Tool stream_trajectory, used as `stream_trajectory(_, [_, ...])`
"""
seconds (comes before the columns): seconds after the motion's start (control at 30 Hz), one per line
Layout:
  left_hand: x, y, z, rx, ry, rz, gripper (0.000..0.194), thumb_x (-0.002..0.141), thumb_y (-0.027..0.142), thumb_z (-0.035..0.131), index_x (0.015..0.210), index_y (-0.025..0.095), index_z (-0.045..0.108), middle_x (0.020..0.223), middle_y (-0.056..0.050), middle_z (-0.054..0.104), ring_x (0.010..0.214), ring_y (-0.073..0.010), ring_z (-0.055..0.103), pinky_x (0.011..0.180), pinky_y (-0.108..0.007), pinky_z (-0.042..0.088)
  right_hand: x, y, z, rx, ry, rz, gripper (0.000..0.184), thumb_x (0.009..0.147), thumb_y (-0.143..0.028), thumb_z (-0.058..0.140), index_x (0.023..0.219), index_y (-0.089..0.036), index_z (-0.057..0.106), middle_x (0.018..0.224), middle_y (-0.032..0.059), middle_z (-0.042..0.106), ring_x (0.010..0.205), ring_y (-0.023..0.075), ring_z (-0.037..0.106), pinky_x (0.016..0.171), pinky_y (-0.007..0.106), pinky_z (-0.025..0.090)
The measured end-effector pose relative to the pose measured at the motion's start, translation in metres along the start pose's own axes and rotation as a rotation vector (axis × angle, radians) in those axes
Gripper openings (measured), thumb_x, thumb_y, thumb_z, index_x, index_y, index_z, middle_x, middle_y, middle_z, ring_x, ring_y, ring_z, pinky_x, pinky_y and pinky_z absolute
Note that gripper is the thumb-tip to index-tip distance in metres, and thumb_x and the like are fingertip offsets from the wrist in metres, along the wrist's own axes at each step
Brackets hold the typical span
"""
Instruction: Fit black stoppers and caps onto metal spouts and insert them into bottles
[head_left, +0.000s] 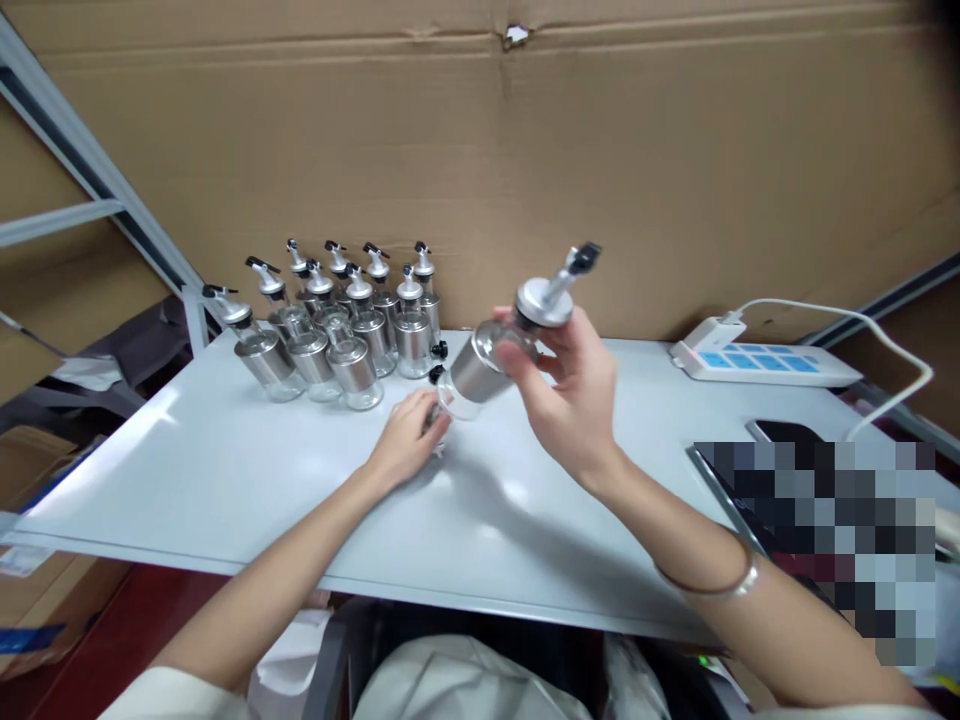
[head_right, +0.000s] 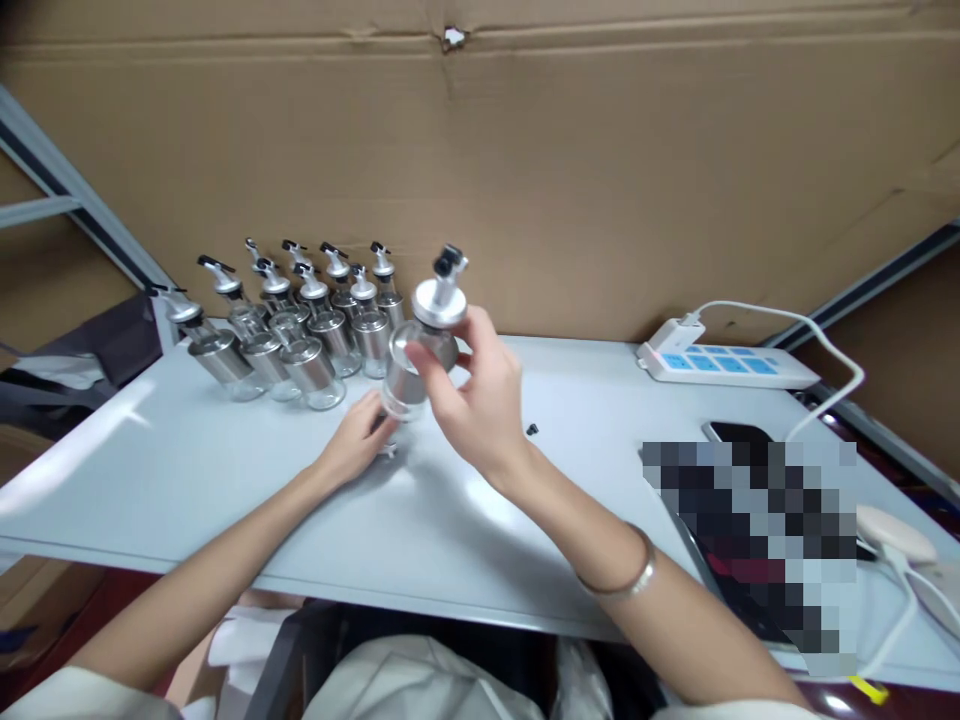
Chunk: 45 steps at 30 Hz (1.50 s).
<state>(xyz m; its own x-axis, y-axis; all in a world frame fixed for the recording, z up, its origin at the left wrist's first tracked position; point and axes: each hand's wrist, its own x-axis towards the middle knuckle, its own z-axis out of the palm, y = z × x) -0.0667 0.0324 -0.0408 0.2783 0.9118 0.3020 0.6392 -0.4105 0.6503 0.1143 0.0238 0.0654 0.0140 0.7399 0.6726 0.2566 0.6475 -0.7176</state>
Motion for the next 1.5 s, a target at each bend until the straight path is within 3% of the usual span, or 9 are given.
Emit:
stream_trajectory(0.27, [-0.003, 0.01, 0.0, 0.059, -0.142, 0.14, 0.028, 0.095, 0.032, 0.044, 0.111, 0.016, 0.059, 0.112, -0.011, 0.065, 0.104, -0.0261, 0.061, 0.094, -0.041, 0.047, 0.03, 0.033, 0.075, 0.029, -0.242, -0.036, 0.015, 0.081, -0.023, 0.063, 0.091, -0.018, 0.053, 0.09, 0.0056, 0.068, 0.085, 0.0197, 0.063, 0.079, 0.033, 0.05])
stream_trajectory(0.53, [-0.001, 0.007, 0.003, 0.057, -0.181, 0.158, 0.023, 0.092, 0.022, 0.046, 0.11, 0.013, 0.058, 0.114, -0.016, 0.065, 0.106, -0.0289, 0.061, 0.09, -0.042, 0.051, 0.026, 0.053, 0.105, -0.059, -0.352, -0.04, 0.016, 0.083, -0.027, 0.062, 0.094, -0.017, 0.054, 0.094, 0.009, 0.068, 0.086, 0.023, 0.064, 0.079, 0.035, 0.047])
stream_trajectory(0.73, [0.0, 0.004, 0.006, 0.035, -0.168, 0.148, 0.023, 0.088, 0.017, 0.049, 0.109, 0.013, 0.058, 0.115, -0.015, 0.065, 0.108, -0.0287, 0.06, 0.096, -0.042, 0.049, 0.018, 0.063, 0.109, -0.082, -0.356, -0.016, 0.019, 0.084, -0.032, 0.06, 0.097, -0.019, 0.055, 0.095, 0.0076, 0.069, 0.086, 0.0225, 0.063, 0.081, 0.036, 0.048])
stream_trajectory(0.83, [0.0, 0.005, 0.006, 0.029, -0.166, 0.148, 0.025, 0.088, 0.017, 0.049, 0.11, 0.014, 0.059, 0.118, -0.015, 0.064, 0.111, -0.0284, 0.059, 0.098, -0.042, 0.047, 0.019, 0.065, 0.103, -0.067, -0.452, -0.044, 0.031, 0.081, -0.036, 0.06, 0.105, -0.018, 0.054, 0.103, 0.0094, 0.068, 0.092, 0.0238, 0.062, 0.084, 0.037, 0.048])
stream_trajectory(0.93, [-0.001, 0.006, 0.005, 0.021, -0.148, 0.142, 0.024, 0.089, 0.018, 0.049, 0.111, 0.015, 0.059, 0.116, -0.013, 0.063, 0.111, -0.0264, 0.059, 0.1, -0.041, 0.046, 0.024, 0.075, 0.092, -0.06, -0.502, -0.113, 0.034, 0.08, -0.026, 0.052, 0.112, -0.017, 0.053, 0.113, 0.0113, 0.063, 0.101, 0.0237, 0.059, 0.089, 0.038, 0.046])
stream_trajectory(1.03, [-0.002, 0.005, 0.003, 0.038, -0.151, 0.154, 0.021, 0.091, 0.023, 0.048, 0.108, 0.016, 0.06, 0.108, -0.011, 0.064, 0.106, -0.0245, 0.059, 0.097, -0.04, 0.047, 0.028, 0.1, 0.082, -0.167, -0.351, 0.051, 0.036, 0.077, -0.013, 0.035, 0.109, -0.017, 0.053, 0.11, 0.0105, 0.06, 0.101, 0.0206, 0.057, 0.09, 0.036, 0.046])
stream_trajectory(1.1, [-0.001, 0.005, 0.002, 0.052, -0.168, 0.157, 0.022, 0.093, 0.025, 0.047, 0.108, 0.017, 0.06, 0.106, -0.01, 0.064, 0.105, -0.0239, 0.058, 0.096, -0.039, 0.047, 0.029, 0.119, 0.079, -0.224, -0.354, 0.112, 0.038, 0.075, -0.011, 0.035, 0.108, -0.015, 0.053, 0.11, 0.0126, 0.058, 0.105, 0.0234, 0.055, 0.093, 0.041, 0.044])
stream_trajectory(1.33, [0.0, 0.006, 0.002, 0.042, -0.174, 0.14, 0.022, 0.093, 0.025, 0.046, 0.11, 0.018, 0.058, 0.109, -0.01, 0.063, 0.106, -0.0229, 0.057, 0.096, -0.039, 0.045, 0.024, 0.148, 0.082, -0.324, -0.613, 0.029, 0.056, 0.065, -0.015, 0.064, 0.12, -0.012, 0.052, 0.132, 0.0165, 0.05, 0.125, 0.0288, 0.044, 0.106, 0.042, 0.035])
stream_trajectory(1.5, [-0.001, 0.007, 0.001, 0.053, -0.167, 0.139, 0.019, 0.092, 0.025, 0.046, 0.105, 0.018, 0.059, 0.103, -0.008, 0.063, 0.102, -0.0222, 0.057, 0.094, -0.038, 0.045, 0.024, 0.145, 0.08, -0.419, -0.699, -0.019, 0.032, 0.073, -0.019, 0.065, 0.104, -0.014, 0.059, 0.122, 0.0152, 0.052, 0.112, 0.0281, 0.05, 0.099, 0.043, 0.039])
